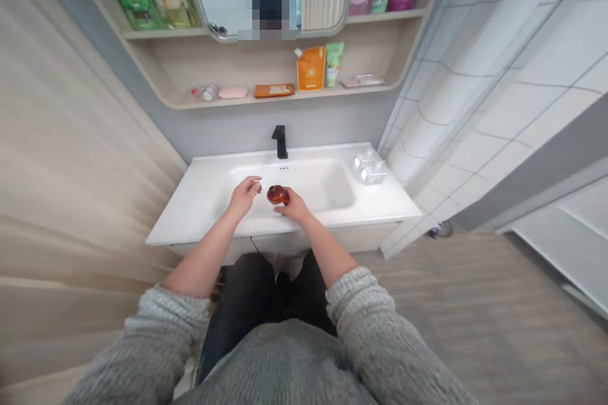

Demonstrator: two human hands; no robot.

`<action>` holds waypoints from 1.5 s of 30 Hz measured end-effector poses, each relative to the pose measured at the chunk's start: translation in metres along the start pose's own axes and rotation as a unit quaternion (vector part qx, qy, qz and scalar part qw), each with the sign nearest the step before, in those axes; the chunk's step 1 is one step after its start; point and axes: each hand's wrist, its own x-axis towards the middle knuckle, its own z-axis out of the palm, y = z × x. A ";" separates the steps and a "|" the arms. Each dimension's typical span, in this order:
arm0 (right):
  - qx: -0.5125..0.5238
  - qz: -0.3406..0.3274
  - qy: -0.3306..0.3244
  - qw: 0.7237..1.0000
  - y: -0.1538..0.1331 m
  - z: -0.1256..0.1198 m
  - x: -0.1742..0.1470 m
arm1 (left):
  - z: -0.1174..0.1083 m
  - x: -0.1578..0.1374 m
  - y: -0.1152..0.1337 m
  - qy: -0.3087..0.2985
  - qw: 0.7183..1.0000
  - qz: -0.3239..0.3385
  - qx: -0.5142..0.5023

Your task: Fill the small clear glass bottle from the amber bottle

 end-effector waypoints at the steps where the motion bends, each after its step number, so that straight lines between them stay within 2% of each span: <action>1: 0.006 0.001 -0.003 1.000 0.000 0.000 0.000 | 0.010 -0.001 0.004 -0.002 1.000 0.007 -0.002; 5: 0.021 -0.004 0.001 1.000 0.000 -0.001 -0.002 | 0.025 -0.009 0.006 0.037 0.999 -0.012 0.003; 9: 0.046 -0.007 0.006 0.999 0.001 0.000 -0.001 | 0.028 -0.015 0.002 0.018 0.999 -0.047 0.004; 14: 0.090 0.010 0.015 0.996 0.002 0.001 -0.001 | 0.035 -0.014 0.005 0.012 1.000 -0.024 -0.004; 19: 0.080 0.003 0.016 0.997 0.003 0.003 0.000 | 0.040 -0.010 0.012 0.020 1.000 0.013 -0.020; 23: 0.064 -0.005 0.014 0.998 0.005 0.004 0.001 | 0.037 -0.008 0.018 -0.023 0.999 0.005 0.036; 25: 0.048 -0.015 0.024 0.998 0.004 0.004 0.001 | 0.032 -0.005 0.021 -0.023 0.996 0.014 0.088; 28: 0.027 -0.031 0.033 0.999 0.003 0.002 0.001 | 0.023 0.002 0.028 -0.013 0.981 0.030 0.193; 31: 0.015 -0.046 0.036 0.998 0.003 0.003 0.001 | 0.016 0.009 0.038 -0.049 0.952 0.026 0.301; 34: -0.001 -0.066 0.032 0.997 0.006 0.005 0.002 | 0.017 0.012 0.052 -0.098 0.907 0.010 0.410; 37: -0.021 -0.083 0.031 0.996 0.011 0.008 0.004 | 0.023 0.008 0.069 -0.136 0.852 -0.042 0.504; 39: -0.024 -0.086 0.035 0.995 0.014 0.009 0.005 | 0.026 0.004 0.080 -0.147 0.827 -0.066 0.538; 41: -0.012 -0.083 0.039 0.996 0.016 0.009 0.006 | 0.026 0.001 0.087 -0.151 0.826 -0.051 0.541; 45: 0.014 -0.089 0.027 0.996 0.019 0.009 0.006 | 0.016 0.000 0.092 -0.198 0.862 0.035 0.465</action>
